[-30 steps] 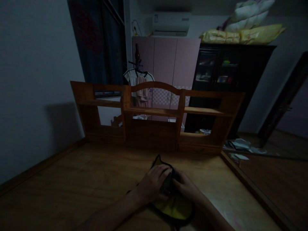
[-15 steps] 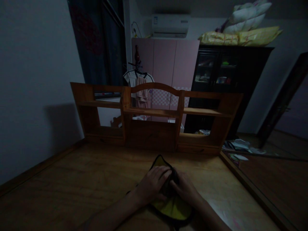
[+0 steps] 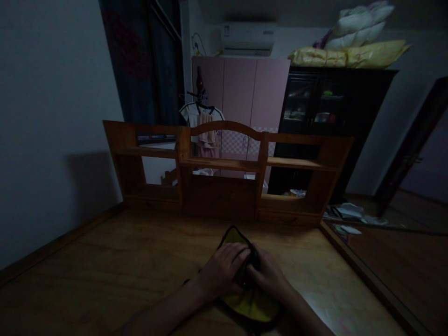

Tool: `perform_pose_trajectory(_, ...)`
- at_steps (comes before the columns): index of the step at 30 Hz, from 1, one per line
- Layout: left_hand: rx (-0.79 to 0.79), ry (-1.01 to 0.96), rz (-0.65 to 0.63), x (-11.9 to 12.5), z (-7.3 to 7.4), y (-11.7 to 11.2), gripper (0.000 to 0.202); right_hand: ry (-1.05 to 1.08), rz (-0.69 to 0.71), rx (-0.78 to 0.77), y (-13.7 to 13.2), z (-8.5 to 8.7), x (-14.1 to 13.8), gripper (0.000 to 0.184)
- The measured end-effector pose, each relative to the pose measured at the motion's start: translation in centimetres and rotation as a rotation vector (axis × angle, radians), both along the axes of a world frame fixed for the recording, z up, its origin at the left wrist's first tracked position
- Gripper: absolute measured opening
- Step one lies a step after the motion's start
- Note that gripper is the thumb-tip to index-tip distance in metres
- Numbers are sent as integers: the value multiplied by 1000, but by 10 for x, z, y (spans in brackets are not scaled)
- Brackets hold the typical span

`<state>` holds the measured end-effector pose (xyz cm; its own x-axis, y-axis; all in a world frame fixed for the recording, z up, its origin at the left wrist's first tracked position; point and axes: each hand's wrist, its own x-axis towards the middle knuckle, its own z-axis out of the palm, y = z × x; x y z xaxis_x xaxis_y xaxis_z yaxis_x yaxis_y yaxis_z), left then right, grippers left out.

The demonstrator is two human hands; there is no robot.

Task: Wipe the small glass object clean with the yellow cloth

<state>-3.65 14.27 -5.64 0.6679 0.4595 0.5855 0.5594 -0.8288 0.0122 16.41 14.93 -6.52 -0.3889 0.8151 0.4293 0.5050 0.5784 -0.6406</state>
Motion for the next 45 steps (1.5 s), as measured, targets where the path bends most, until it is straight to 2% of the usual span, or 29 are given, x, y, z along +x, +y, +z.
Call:
perform_pose_trajectory(6,9,16,8,0,-2,0,85,13,-48,20,0,-3,-1,41)
perform_pose_trajectory(14,-14,14,-3,1,5,-3,87,1,-47,4,2,-10,1,47)
perform_pose_trajectory(21,-25,-20,15,1,1,0,86,-1,-12,8,4,-14,2,43)
perform_pose_trajectory(27,-38,-33,37,0,-4,1,88,-35,-23,24,7,-20,6,50)
perform_pose_trajectory(32,-24,-22,106,0,-6,0,91,11,22,-10,7,-12,4,40)
perform_pose_trajectory(37,-19,-98,145,4,-1,-3,85,60,-49,-28,4,-2,1,31)
perform_pose_trajectory(42,-141,-253,211,3,1,0,86,108,-160,-14,6,3,5,29)
perform_pose_trajectory(45,-182,-301,255,-1,0,3,85,146,-159,-11,8,8,5,28)
